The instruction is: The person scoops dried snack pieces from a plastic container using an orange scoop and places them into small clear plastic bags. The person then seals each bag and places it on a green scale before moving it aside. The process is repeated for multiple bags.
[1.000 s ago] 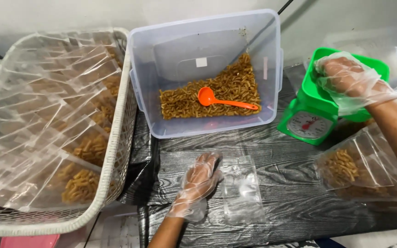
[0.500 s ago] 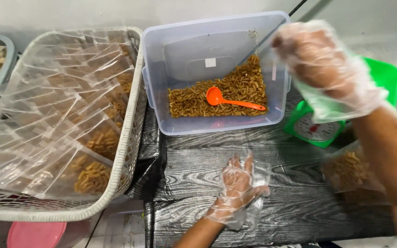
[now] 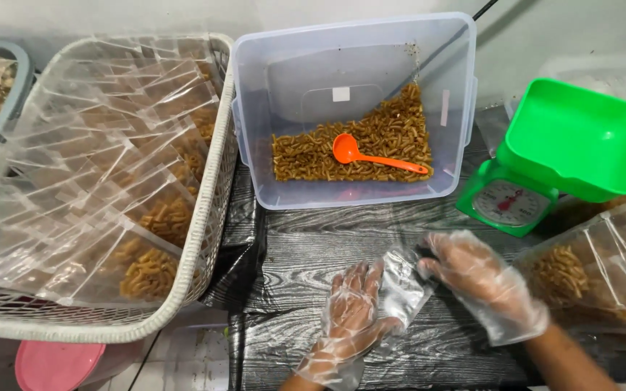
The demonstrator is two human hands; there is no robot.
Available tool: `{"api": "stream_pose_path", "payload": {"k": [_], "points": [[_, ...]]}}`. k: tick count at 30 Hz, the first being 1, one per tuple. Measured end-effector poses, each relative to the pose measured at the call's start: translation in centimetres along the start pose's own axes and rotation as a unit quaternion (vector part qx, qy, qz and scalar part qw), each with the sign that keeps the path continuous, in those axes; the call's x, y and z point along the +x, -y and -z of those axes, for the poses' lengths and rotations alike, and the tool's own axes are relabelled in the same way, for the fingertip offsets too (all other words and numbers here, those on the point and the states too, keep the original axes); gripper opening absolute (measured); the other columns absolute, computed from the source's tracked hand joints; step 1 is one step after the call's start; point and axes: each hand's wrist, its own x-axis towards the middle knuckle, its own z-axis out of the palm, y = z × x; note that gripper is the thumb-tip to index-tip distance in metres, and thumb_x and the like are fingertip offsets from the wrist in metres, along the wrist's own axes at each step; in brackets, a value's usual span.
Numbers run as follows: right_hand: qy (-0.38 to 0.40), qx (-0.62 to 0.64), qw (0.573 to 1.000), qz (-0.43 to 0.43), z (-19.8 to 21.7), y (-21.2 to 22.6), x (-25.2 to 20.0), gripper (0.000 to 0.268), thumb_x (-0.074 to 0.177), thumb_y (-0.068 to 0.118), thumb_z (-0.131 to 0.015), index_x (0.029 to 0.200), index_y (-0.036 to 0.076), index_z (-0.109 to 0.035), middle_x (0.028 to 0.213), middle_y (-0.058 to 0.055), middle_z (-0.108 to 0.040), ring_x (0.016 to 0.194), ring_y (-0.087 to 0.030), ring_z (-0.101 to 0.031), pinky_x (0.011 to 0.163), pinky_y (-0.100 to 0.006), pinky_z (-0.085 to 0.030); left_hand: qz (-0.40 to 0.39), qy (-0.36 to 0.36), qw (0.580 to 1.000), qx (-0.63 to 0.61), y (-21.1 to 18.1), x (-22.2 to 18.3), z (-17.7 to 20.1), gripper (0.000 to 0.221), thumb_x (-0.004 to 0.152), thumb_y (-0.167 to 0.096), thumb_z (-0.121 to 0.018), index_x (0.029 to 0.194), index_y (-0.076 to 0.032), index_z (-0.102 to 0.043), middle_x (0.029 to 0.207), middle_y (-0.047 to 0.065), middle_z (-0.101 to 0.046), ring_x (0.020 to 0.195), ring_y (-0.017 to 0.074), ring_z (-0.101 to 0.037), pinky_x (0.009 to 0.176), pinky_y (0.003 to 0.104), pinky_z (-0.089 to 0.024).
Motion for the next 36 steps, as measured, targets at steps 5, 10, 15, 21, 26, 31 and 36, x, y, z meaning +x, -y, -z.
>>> {"api": "stream_pose_path", "payload": {"k": [5,10,15,21,26,31,36], "points": [[0.059,0.691,0.665,-0.278,-1.2,8.6,-3.5,0.052,0.088,0.023,-0.077,0.137,0.013,-0.064,0.136,-0.003,-0.067,0.112,-0.017,-0.065,0.103,-0.030,-0.050,-0.017,0.015,1.000,-0.022,-1.0,-0.5,1.6,0.104,0.083,-0.085,-0.022,0.164,-0.023,-0.002,0.169,0.022,-0.016,0.156,0.0401,-0.010,0.120,0.062,0.005],[0.422,0.747,0.403,-0.319,-2.2,6.4,0.8,0.031,0.090,0.033,-0.067,0.118,0.022,-0.072,0.095,0.003,-0.082,0.089,-0.012,-0.075,0.086,-0.029,-0.055,0.020,0.027,0.998,-0.053,-2.9,-0.7,3.8,0.118,0.073,-0.091,-0.021,0.164,-0.019,-0.004,0.170,0.017,-0.011,0.156,0.0387,-0.006,0.120,0.061,0.007],[0.298,0.848,0.135,-0.416,0.2,6.5,3.4,0.007,0.091,0.004,-0.065,0.094,0.000,-0.071,0.069,-0.009,-0.072,0.061,-0.020,-0.067,0.062,-0.033,-0.056,0.005,-0.072,0.997,-0.004,-4.0,0.6,3.9,0.132,0.068,-0.095,-0.024,0.163,-0.005,-0.005,0.169,0.026,-0.008,0.155,0.0461,-0.010,0.118,0.067,-0.002],[0.314,0.848,0.183,-0.386,2.3,2.5,6.3,0.018,0.092,0.014,-0.061,0.102,0.004,-0.072,0.075,-0.007,-0.072,0.067,-0.016,-0.066,0.065,-0.030,-0.053,-0.046,-0.216,0.972,0.081,-2.2,1.9,3.6,0.109,0.092,-0.079,-0.039,0.164,-0.009,0.002,0.173,0.016,-0.005,0.159,0.0381,-0.010,0.123,0.065,-0.006],[0.266,0.880,0.226,-0.322,0.0,4.6,4.3,0.038,0.089,0.037,-0.067,0.117,0.012,-0.073,0.097,-0.001,-0.069,0.084,-0.012,-0.065,0.076,-0.030,-0.054,-0.073,-0.163,0.984,-0.016,-2.4,1.4,6.4,0.117,0.085,-0.068,-0.059,0.160,0.003,-0.003,0.169,0.023,-0.015,0.149,0.0454,-0.025,0.123,0.062,-0.011],[0.204,0.886,0.209,-0.360,0.7,4.1,5.4,0.034,0.082,0.021,-0.074,0.112,0.005,-0.071,0.083,-0.006,-0.076,0.072,-0.015,-0.073,0.064,-0.029,-0.059,-0.143,-0.220,0.965,0.017,-1.7,1.2,6.9,0.105,0.090,-0.062,-0.061,0.159,0.002,-0.015,0.165,0.021,-0.030,0.153,0.0369,-0.034,0.128,0.056,-0.010],[-0.094,0.833,0.475,-0.268,2.9,0.8,6.7,0.020,0.093,0.025,-0.069,0.110,0.014,-0.069,0.096,-0.001,-0.072,0.081,-0.012,-0.072,0.074,-0.024,-0.064,-0.157,-0.211,0.965,-0.014,-2.4,1.1,8.2,0.100,0.095,-0.061,-0.054,0.159,0.003,-0.011,0.164,0.026,-0.031,0.150,0.0410,-0.035,0.127,0.059,-0.011]]}}
